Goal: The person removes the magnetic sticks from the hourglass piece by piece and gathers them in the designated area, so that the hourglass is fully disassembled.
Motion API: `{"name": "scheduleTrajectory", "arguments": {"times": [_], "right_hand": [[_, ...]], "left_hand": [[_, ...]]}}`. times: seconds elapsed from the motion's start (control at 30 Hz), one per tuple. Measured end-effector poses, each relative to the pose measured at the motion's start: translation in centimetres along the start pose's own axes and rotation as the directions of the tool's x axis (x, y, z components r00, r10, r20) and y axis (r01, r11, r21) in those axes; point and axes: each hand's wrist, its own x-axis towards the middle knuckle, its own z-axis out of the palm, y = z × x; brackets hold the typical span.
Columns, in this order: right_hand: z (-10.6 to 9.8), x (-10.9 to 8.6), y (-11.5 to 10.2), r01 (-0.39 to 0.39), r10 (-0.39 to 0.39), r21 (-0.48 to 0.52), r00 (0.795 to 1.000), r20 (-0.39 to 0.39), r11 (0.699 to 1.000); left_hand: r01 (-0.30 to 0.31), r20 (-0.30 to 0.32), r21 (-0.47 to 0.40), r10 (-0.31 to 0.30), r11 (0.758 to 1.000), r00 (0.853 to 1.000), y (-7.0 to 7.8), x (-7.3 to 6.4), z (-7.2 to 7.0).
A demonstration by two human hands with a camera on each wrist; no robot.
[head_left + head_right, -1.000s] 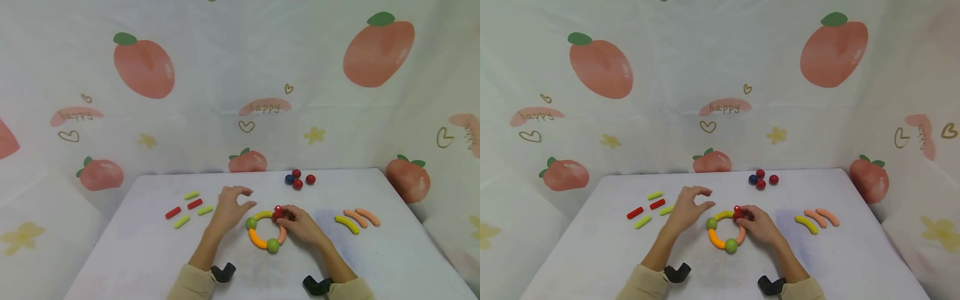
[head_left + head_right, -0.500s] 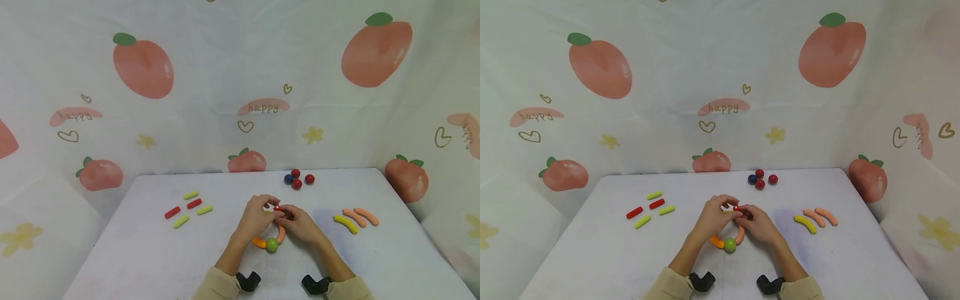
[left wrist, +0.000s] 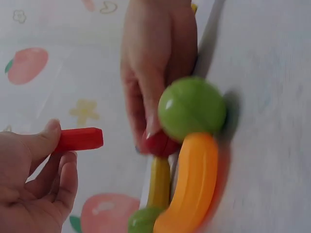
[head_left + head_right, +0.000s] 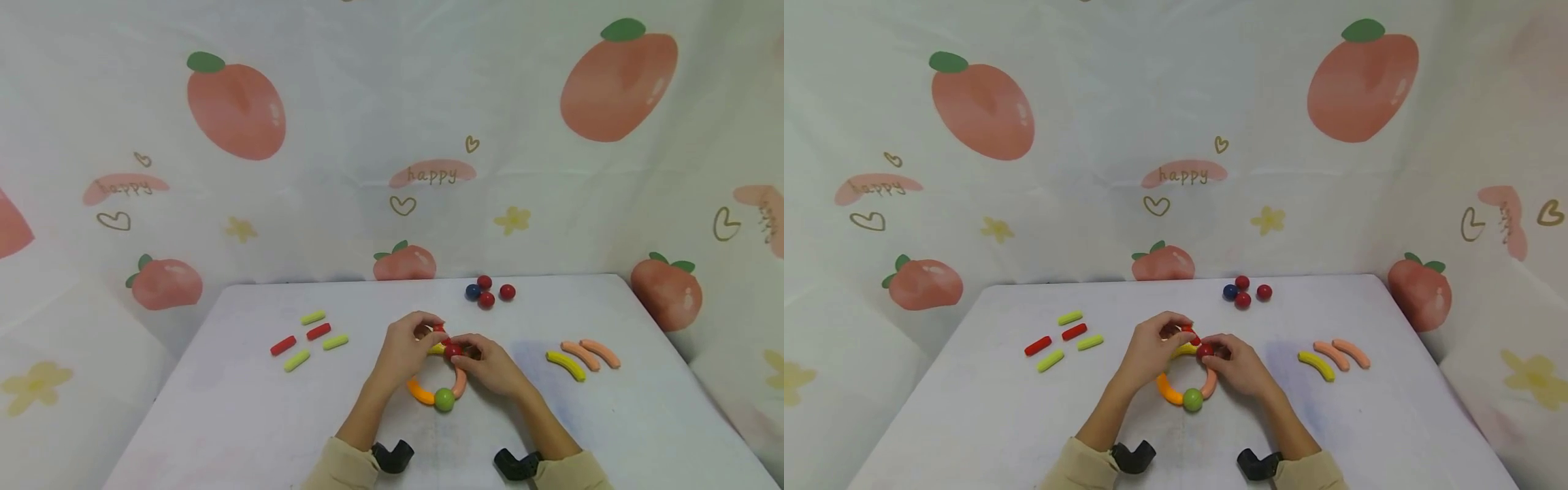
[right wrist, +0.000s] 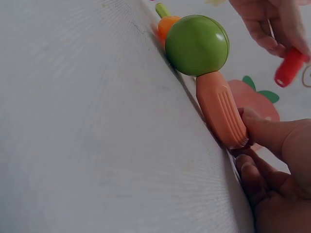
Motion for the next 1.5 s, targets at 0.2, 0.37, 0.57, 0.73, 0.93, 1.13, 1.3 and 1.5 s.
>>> {"name": "scheduleTrajectory", "arguments": {"times": [0.2, 0.37, 0.57, 0.73, 0.93, 1.13, 1.3, 1.5], "right_hand": [[0.0, -0.2, 0.1, -0.026, 0.026, -0.009, 1.000, -0.002, 1.000], [-0.2, -0.3, 0.1, -0.031, 0.031, 0.006, 0.999, -0.012, 0.999], [0.1, -0.1, 0.1, -0.022, 0.022, 0.020, 1.000, 0.012, 1.000], [0.3, -0.1, 0.1, -0.032, 0.032, 0.025, 0.999, 0.000, 0.999], [0.4, 0.0, 0.1, -0.049, 0.049, 0.034, 0.999, -0.005, 0.998], [0.3, 0.0, 0.1, -0.048, 0.048, 0.025, 0.999, -0.002, 0.999], [0.2, -0.2, -0.3, -0.062, 0.062, 0.007, 0.998, -0.022, 0.998], [0.3, -0.8, -1.9, -0.125, 0.120, -0.059, 0.990, -0.080, 0.990]], "left_hand": [[0.090, -0.165, 0.066, -0.078, 0.994, 0.983, -2.4, 0.0, -4.2], [0.208, -0.259, 0.114, -0.173, 0.971, 0.950, -5.1, 1.5, -7.6], [0.323, -0.265, 0.169, -0.272, 0.931, 0.925, -8.0, 2.6, -10.8], [0.330, -0.232, 0.249, -0.275, 0.910, 0.933, -9.1, 3.1, -11.8], [0.315, -0.238, 0.299, -0.249, 0.901, 0.939, -9.2, 3.2, -11.7], [0.264, -0.272, 0.258, -0.192, 0.929, 0.943, -8.2, 2.7, -10.8], [0.222, -0.139, 0.198, -0.196, 0.955, 0.971, -6.2, 1.7, -7.3], [0.207, 0.117, 0.193, -0.232, 0.959, 0.966, -5.0, 0.5, -2.9]]}}
